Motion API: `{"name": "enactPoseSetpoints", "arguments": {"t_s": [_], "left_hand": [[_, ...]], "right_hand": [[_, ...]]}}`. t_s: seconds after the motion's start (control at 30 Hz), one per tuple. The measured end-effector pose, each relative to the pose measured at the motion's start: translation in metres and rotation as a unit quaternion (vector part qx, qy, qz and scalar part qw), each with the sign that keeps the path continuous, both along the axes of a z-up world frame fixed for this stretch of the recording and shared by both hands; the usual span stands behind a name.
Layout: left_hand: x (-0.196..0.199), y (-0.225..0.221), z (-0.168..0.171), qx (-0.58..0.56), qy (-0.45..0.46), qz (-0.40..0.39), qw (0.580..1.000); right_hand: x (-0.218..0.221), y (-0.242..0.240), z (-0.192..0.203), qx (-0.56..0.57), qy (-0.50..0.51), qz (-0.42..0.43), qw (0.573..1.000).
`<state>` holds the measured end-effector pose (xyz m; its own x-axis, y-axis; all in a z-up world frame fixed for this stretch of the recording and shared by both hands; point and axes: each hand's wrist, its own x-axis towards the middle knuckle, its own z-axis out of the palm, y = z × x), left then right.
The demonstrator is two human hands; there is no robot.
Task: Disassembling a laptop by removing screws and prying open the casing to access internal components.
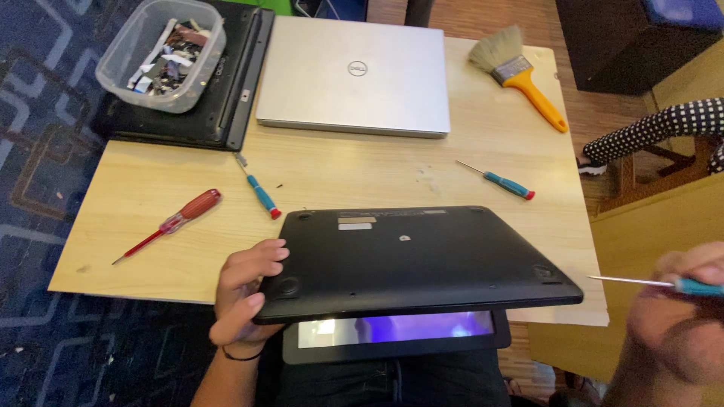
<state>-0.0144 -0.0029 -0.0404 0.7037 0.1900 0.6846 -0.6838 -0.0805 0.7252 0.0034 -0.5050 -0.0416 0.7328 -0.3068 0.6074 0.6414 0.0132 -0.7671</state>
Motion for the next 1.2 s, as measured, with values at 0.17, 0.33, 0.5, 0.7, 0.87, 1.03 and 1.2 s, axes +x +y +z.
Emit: {"name": "enactPoseSetpoints", "arguments": {"t_s": [0.17,0.33,0.5,0.7,0.87,1.03,1.2], "left_hand": [[0.001,-0.023,0.01,0.033,-0.12,0.087,0.988],[0.0,-0.025,0.023,0.19,-0.145,0.146,0.96],[0.005,-0.051,0.028,0.121,-0.148,0.194,0.962],[0.009,-0.057,0.018,0.002,-0.11,0.16,0.981],[0.009,-0.052,0.027,0.063,-0.114,0.106,0.986],[0.014,-0.04,0.025,0.068,-0.115,0.07,0.989],[0.021,-0.021,0.026,0.156,-0.095,-0.021,0.983]], "right_hand": [[-0.009,0.036,0.034,-0.021,-0.037,0.036,0.998],[-0.028,0.017,0.031,-0.034,-0.048,0.12,0.991],[-0.05,0.038,0.039,-0.077,0.006,-0.037,0.996],[-0.046,-0.02,0.059,-0.309,0.145,0.321,0.884],[-0.027,-0.025,0.044,-0.282,0.154,0.471,0.821],[-0.038,-0.018,0.051,-0.309,0.158,0.426,0.836],[-0.044,-0.03,0.052,-0.396,0.184,0.393,0.809]]}}
